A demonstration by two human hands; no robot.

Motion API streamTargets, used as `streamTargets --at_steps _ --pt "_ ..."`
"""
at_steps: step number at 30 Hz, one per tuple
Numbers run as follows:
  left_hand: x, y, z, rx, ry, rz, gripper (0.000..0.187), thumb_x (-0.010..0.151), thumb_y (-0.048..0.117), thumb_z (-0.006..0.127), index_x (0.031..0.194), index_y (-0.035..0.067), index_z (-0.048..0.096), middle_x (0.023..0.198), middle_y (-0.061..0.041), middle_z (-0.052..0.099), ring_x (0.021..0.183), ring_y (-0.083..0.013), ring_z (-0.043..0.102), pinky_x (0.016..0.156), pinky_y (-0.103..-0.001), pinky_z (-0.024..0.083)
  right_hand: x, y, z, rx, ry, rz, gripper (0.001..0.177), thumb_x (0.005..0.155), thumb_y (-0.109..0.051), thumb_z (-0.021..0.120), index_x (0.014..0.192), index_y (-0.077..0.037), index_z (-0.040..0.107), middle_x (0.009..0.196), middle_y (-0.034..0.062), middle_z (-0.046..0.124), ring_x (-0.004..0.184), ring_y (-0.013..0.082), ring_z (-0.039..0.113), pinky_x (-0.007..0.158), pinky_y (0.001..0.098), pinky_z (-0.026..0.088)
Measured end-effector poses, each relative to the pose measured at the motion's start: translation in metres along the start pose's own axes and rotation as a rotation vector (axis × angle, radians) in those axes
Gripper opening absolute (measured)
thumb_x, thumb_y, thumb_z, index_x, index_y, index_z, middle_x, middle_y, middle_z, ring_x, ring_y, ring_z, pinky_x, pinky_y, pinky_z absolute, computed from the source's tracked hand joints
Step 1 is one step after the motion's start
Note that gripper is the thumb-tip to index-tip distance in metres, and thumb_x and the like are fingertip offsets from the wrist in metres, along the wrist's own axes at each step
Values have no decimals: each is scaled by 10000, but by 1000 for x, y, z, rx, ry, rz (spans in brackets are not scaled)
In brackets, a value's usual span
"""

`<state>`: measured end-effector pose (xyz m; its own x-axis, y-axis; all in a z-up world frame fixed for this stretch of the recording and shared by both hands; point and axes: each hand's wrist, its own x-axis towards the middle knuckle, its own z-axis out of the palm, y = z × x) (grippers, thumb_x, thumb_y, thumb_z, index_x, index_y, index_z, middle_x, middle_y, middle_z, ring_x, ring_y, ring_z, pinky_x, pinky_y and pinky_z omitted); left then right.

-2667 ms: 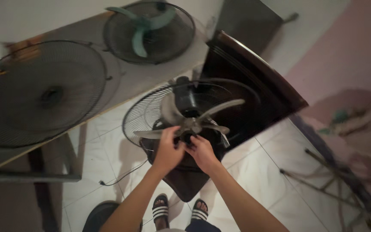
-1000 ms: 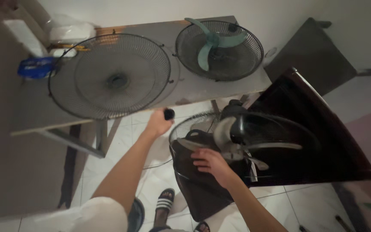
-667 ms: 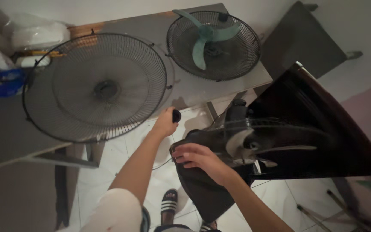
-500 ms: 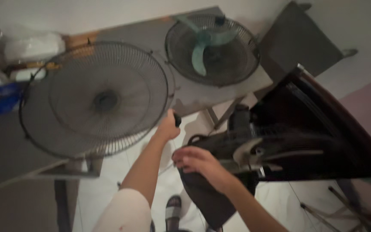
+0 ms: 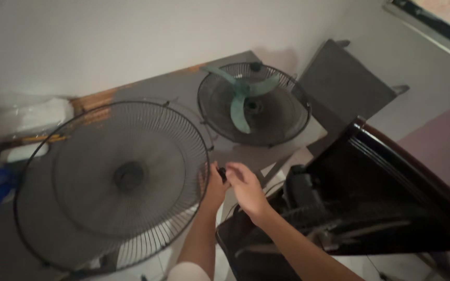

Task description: The person disassembles a standing electric fan by removing the front grille, fan blades, and rear grille, then reassembles the components in reverse order. The person handles the fan parts by hand and places them on a nearby table during disassembly.

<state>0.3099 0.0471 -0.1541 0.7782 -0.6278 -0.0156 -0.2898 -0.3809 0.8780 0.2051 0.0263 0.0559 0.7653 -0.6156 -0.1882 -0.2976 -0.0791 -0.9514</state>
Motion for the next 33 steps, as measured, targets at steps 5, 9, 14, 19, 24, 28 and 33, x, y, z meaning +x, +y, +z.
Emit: streamTargets --at_steps 5,9,14,19,24,28,33 --pt "10 -10 20 287 69 -56 948 895 399 697 1563 23 139 1624 -115 309 1560 -296 50 1243 -521 -10 49 -7 8 -159 63 -47 500 988 -333 549 1411 -66 549 1365 118 651 1265 236 629 1037 345 480" --pt "21 -25 25 354 31 -139 898 927 377 698 1551 5 170 1689 -170 116 1578 -367 -29 1241 -533 -17 68 -6 9 -219 40 65 523 974 -361 538 1428 -100 546 1348 136 661 1252 247 643 1025 353 495" --pt "25 -41 0 407 84 -117 851 909 400 704 1505 24 227 1678 -259 -43 1566 -425 -50 1238 -526 23 81 11 16 -240 17 17 498 986 -365 545 1395 -81 565 1361 119 663 1250 243 640 1033 339 479" --pt "16 -34 -17 257 72 -50 935 877 292 761 1523 -54 181 1640 -327 1 1547 -463 2 1232 -538 58 82 30 23 -191 -14 6 478 989 -357 562 1365 -64 584 1333 133 685 1222 241 668 1006 330 504" --pt "-13 -14 -20 283 64 60 999 833 264 779 1531 -47 134 1627 -298 155 1528 -454 144 1251 -528 110 79 35 29 -233 -34 80 492 980 -366 570 1386 -89 576 1267 177 717 1184 262 701 986 338 524" --pt "-29 -14 -24 201 86 117 995 833 130 717 1556 -75 65 1602 -358 156 1510 -499 153 1228 -505 182 80 40 28 -260 -51 28 479 983 -346 569 1373 -69 584 1359 147 663 1244 254 638 1024 341 484" --pt "-42 -24 -27 311 -16 28 892 867 84 615 1586 -38 101 1634 -304 146 1512 -453 200 1228 -473 220 67 37 22 -199 -97 53 487 978 -300 560 1399 -55 555 1426 129 613 1305 242 584 1061 349 445"
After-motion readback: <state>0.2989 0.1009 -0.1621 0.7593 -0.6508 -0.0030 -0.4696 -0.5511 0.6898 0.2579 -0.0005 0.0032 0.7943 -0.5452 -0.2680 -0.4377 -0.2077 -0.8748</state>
